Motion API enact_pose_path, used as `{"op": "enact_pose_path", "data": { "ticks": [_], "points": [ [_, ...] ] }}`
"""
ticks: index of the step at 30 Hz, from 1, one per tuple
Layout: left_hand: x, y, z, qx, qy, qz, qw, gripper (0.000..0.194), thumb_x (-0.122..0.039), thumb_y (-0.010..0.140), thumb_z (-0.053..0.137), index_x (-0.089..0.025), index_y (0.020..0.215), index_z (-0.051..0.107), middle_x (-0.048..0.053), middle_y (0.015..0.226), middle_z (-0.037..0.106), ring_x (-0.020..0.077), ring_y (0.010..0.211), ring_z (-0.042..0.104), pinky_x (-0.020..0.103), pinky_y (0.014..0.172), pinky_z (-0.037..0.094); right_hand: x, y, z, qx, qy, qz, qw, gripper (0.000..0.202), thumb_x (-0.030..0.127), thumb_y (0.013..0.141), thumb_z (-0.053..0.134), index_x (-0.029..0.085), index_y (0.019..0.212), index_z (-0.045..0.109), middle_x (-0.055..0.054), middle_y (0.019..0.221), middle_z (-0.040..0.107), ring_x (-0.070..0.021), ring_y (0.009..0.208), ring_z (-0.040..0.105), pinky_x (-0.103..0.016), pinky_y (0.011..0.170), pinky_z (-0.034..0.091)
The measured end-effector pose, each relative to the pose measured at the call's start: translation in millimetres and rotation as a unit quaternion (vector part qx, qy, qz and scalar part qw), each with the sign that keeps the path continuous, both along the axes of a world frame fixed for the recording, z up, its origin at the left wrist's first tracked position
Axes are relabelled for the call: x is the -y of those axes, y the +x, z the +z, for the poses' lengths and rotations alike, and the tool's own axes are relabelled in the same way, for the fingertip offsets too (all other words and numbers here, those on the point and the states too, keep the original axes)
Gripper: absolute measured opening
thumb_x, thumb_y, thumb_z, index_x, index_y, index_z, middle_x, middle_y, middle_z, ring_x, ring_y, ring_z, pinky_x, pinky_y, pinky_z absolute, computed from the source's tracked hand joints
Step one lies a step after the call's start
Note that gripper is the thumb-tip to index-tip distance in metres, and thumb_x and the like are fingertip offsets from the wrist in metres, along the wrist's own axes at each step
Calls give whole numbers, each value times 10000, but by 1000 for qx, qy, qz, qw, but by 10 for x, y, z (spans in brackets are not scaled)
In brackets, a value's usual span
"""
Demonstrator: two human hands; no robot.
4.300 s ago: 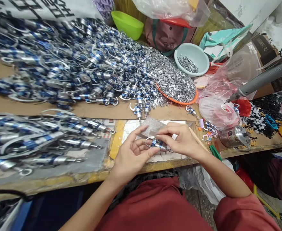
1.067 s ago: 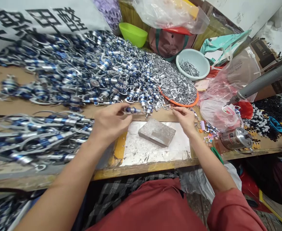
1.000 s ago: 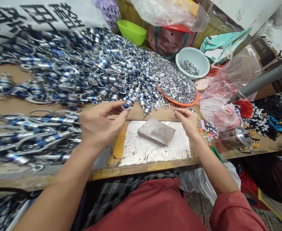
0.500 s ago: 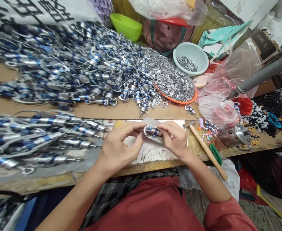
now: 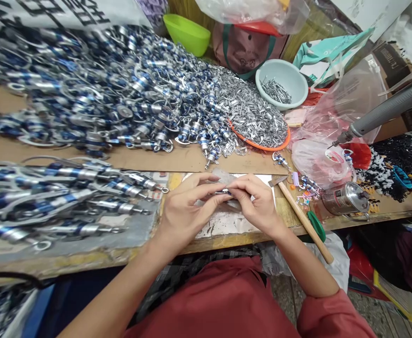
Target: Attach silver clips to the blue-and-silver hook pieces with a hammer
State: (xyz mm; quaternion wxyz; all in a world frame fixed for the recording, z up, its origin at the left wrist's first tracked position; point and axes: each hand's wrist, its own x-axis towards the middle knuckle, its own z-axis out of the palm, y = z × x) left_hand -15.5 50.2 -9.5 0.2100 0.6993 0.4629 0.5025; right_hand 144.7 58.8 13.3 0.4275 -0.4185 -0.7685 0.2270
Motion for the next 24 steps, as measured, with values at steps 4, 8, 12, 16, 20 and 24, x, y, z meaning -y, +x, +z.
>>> {"op": "enact_pose_path", "data": {
  "ticks": [4,8,12,16,20,24],
  "points": [
    [15,5,-28,9,11,0,1000,139,-241,786,643,-195,894,718,79,970,678,170,843,652,274,693,539,6,16,4,8,-6,13,1000,151,148,875,507,181,819,644,-29,801,640,-118,791,599,-232,714,486],
    [42,14,-17,9,-13,19,1000,113,-261,786,636,-237,848,727,62,947,698,175,844,656,306,770,530,12,20,38,13,-18,24,999,147,153,879,508,174,804,633,-31,790,632,-121,794,594,-240,730,488],
    [78,46,58,50,-40,22,998,92,-270,764,646,-267,798,732,27,885,716,177,826,655,320,801,517,57,33,91,6,-30,27,999,146,171,887,507,191,810,630,-22,795,638,-121,797,601,-248,733,501],
    [120,73,131,177,-130,14,976,62,-266,745,665,-251,728,721,1,807,722,167,795,659,292,777,523,122,70,86,18,59,30,998,131,220,845,595,198,974,607,-53,910,650,-146,875,611,-281,765,530],
    [144,63,166,264,-220,9,939,99,-316,722,692,-224,748,714,8,817,732,174,793,667,274,742,539,140,137,-6,84,224,70,968,225,84,825,567,192,1018,608,-73,946,672,-150,918,632,-261,766,551],
    [169,25,262,222,-237,3,946,78,-301,708,687,-225,716,703,5,769,735,177,730,675,274,694,554,121,204,-50,130,293,102,942,269,64,846,488,198,1034,626,-75,999,683,-167,980,634,-285,772,566]
  ]
}}
